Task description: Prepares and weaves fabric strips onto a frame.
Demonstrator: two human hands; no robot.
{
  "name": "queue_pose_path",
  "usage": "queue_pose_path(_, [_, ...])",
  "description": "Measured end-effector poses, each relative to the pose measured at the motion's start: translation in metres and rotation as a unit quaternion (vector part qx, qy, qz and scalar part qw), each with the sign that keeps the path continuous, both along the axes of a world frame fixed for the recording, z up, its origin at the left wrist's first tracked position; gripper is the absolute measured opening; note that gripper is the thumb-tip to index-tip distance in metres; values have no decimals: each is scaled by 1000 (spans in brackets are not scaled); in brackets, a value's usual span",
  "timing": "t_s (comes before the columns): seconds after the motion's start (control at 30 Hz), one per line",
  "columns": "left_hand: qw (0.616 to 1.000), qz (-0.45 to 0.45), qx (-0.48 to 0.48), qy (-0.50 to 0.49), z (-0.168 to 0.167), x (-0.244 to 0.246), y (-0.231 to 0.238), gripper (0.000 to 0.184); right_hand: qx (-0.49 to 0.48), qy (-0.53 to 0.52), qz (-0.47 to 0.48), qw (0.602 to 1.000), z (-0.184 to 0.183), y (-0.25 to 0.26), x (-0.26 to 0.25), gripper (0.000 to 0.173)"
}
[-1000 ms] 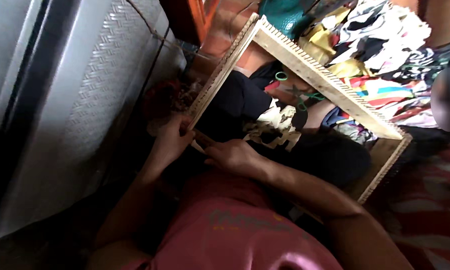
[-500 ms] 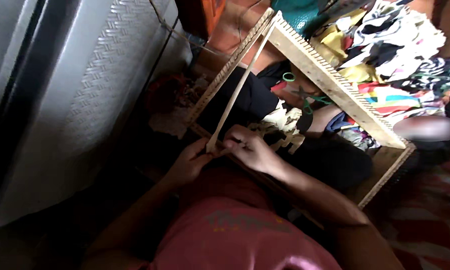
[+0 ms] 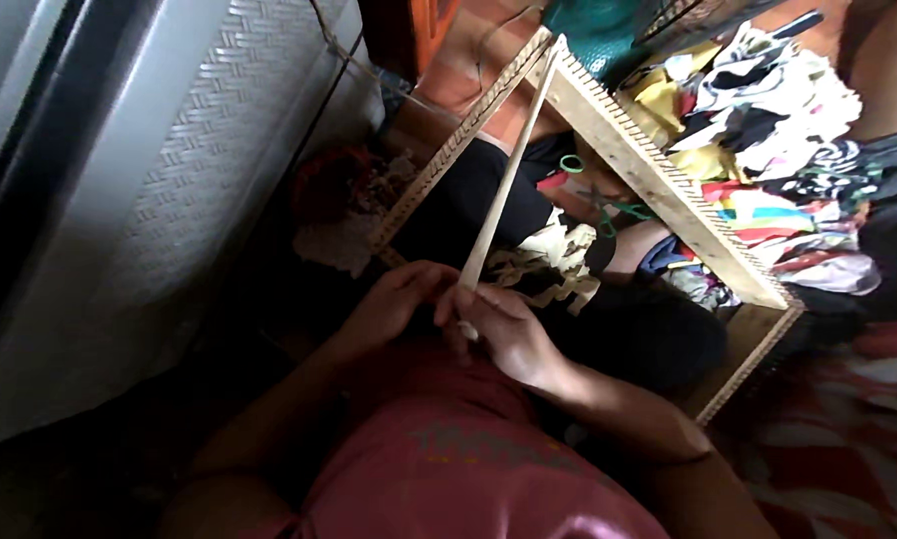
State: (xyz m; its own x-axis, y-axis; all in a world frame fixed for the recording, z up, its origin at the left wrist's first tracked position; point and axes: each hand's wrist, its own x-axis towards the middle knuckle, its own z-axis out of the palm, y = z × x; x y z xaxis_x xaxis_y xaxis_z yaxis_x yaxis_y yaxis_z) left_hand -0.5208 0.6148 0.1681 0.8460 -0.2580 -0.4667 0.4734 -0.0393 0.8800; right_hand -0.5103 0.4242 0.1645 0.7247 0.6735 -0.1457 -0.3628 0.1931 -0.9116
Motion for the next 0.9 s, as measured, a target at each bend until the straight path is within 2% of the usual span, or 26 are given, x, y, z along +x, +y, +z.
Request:
queue_pose_path(0.07, [991,-15,-135,7,-3,-1,-4,41,-49,2,61,997,1,1,2,34])
queue_pose_path(0.13, [972,-31,-233,15,-6,0,-7,36,-102,-9,95,990,0,1,6,33])
queue_pose_path(0.2, [971,-4,-239,19,-6,1,-2,30,-169,-54,97,979,-1,-4,11,27])
queue_pose_path(0.27, [984,43,-175,-3,-7,2,9,26,-217,-122,77,965,-4,-10,18,23])
queue_pose_path(0.33, [996,77,-15,-38,-2,4,17,19,-249,-203,48,946,-10,-11,29,24])
queue_pose_path(0.4, [980,82,158,-90,6,6,23,15,-267,-267,23,926,-16,-5,41,26])
queue_pose_path(0.47, [956,86,243,-141,8,8,28,16,-261,-297,15,919,-20,4,53,27])
queue_pose_path(0.6, [928,108,296,-199,13,16,37,16,-226,-313,17,922,-25,23,68,28])
queue_pose_path(0.7, [918,97,315,-220,17,20,40,17,-201,-301,21,932,-28,28,72,23])
queue_pose_path(0.8, [919,85,314,-223,17,22,39,15,-178,-245,60,951,-29,26,72,19])
queue_pose_path(0.9, [924,71,297,-229,13,19,35,14,-99,-161,82,979,-31,26,70,22])
